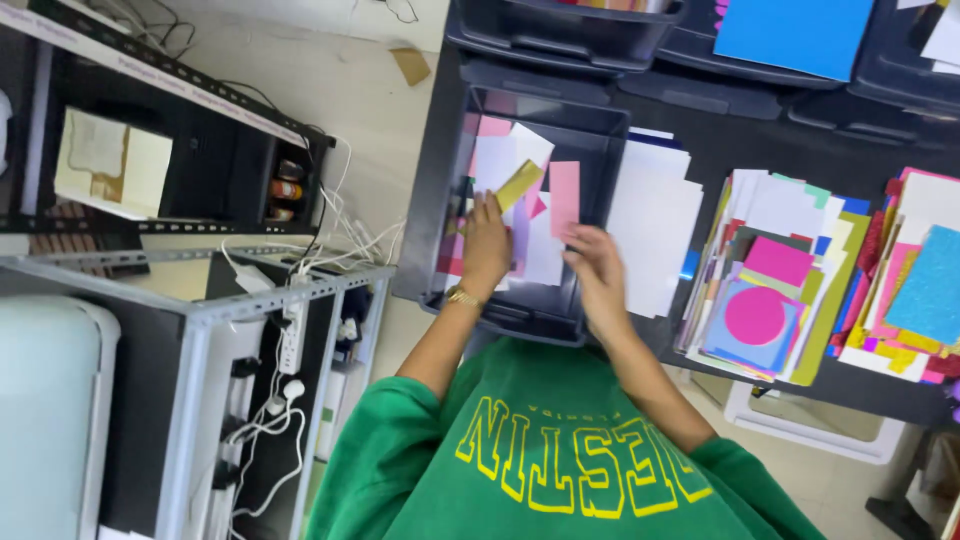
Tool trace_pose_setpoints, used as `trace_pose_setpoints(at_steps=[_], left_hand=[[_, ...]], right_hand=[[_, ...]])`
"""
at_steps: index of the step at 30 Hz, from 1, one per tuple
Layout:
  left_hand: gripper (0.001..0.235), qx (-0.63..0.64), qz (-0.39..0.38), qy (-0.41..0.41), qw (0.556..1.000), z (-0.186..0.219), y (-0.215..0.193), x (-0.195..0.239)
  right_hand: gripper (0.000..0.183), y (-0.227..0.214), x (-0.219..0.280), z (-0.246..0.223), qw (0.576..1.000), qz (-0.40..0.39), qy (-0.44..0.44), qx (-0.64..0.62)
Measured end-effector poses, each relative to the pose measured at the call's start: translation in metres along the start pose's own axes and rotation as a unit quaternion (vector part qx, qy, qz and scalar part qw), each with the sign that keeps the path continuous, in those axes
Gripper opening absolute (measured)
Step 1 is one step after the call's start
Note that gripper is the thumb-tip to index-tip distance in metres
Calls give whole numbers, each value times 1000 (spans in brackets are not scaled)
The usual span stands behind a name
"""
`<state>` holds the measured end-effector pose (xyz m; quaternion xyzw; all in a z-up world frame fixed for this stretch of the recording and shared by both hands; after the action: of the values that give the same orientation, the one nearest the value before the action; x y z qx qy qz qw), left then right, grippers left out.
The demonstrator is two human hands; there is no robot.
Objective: The person sorts colorful paper scraps from a black plastic bin, stacking them by color and size on the table. They wipe the inside of the bin with a cloth, then place more paper stacks into the bin and arrange them neatly.
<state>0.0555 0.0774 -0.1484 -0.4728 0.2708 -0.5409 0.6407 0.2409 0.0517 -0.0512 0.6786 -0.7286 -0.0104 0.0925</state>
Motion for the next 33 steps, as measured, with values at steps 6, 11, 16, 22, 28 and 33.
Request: trace_pose_setpoints(at_steps=[6, 11, 16, 22, 28, 33], left_hand=[[53, -109, 66, 68, 990, -24, 27, -23], [65, -73, -32, 95, 992, -26, 9, -27], [60, 58, -122, 150, 979, -29, 14, -26], [43, 114, -175, 167, 964, 2, -87, 1], [31, 221, -216, 216, 926, 23, -131, -5], [61, 358, -78, 184, 912, 62, -256, -59]], right_hand=[[27, 63, -24, 98, 971, 136, 197, -9], [33, 56, -31, 116, 963, 135, 229, -35], [53, 57, -32, 127, 963, 137, 230, -14], [12, 52, -27, 116, 986, 41, 107, 124], [10, 25, -29, 37, 990, 110, 39, 83], [15, 2, -34, -43, 990, 132, 20, 39]])
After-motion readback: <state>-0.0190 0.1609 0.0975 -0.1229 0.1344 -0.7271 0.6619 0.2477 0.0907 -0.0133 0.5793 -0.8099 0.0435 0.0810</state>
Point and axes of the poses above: each hand's wrist, its own x-axis away from the middle knuckle, its own y-axis out of the palm, z = x × y, the point moved 3 cm from there along -x, towards the middle knuckle, and after that the axes turned 4 degrees about z, right-handed, at the moved point
